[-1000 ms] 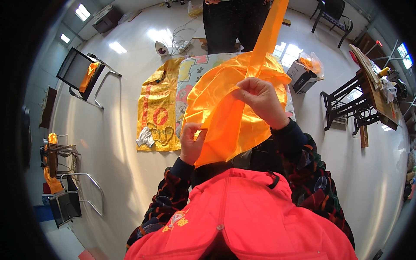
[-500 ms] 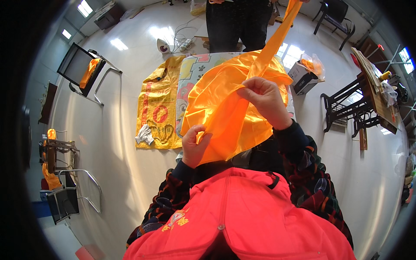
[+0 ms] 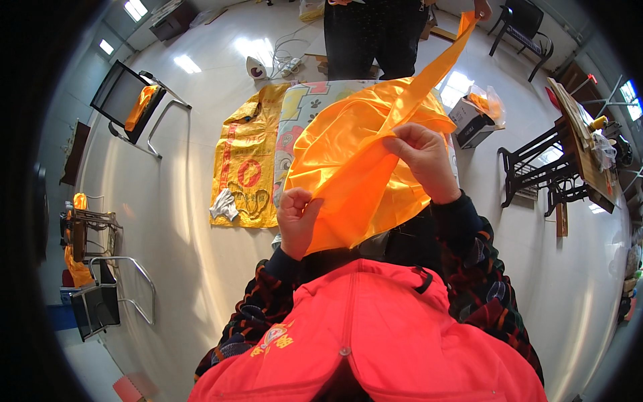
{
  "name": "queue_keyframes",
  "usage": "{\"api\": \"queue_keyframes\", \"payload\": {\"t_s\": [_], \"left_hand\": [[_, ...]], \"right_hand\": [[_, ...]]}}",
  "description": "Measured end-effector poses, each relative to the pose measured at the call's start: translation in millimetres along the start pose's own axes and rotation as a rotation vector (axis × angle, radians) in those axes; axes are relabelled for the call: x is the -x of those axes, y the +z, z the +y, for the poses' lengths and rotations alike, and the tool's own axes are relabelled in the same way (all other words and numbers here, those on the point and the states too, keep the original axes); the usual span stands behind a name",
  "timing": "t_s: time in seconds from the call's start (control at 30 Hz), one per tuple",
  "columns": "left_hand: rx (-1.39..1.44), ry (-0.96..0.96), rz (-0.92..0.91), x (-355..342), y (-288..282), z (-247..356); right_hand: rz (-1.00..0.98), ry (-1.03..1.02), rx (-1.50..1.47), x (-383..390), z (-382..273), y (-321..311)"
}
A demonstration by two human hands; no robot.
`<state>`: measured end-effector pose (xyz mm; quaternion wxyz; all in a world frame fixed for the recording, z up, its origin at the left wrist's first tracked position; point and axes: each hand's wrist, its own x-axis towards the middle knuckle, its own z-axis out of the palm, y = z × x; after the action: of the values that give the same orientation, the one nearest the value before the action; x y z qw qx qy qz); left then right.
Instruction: The person folds and aligns a large orange fabric on the floor, then uses scissors to trim its edges. A second person assists by holding the fabric taut during cutting.
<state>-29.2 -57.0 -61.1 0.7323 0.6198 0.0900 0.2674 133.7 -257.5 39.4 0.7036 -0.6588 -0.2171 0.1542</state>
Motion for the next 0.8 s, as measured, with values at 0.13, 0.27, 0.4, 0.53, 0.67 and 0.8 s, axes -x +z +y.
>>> {"api": "queue_keyframes", "payload": {"t_s": [0.13, 0.27, 0.4, 0.53, 0.67, 0.8], "left_hand": [[-0.008, -0.013, -0.001, -0.9, 0.1, 0.1], [0.027, -0.077, 0.006, -1.6, -0.5, 0.4], [0.073, -0.128, 0.005, -1.3, -0.8, 0.2], [0.027, -0.1, -0.067, -3.0, -5.6, 2.3], [-0.129, 0.076, -0.232, -12.5, -15.0, 18.4], [-0.276, 0.193, -0.529, -22.4, -20.3, 58.6]], "right_hand": [[0.005, 0.003, 0.02, 0.2, 1.6, -1.9], [0.003, 0.008, -0.012, 0.6, 3.8, -2.6], [0.004, 0.015, -0.032, 0.1, 6.7, -3.8], [0.018, 0.018, -0.024, -1.4, 9.5, -4.3], [0.0, 0.007, 0.017, -4.8, 13.0, -5.7], [-0.014, -0.015, 0.041, -16.2, 26.0, 3.4]]}}
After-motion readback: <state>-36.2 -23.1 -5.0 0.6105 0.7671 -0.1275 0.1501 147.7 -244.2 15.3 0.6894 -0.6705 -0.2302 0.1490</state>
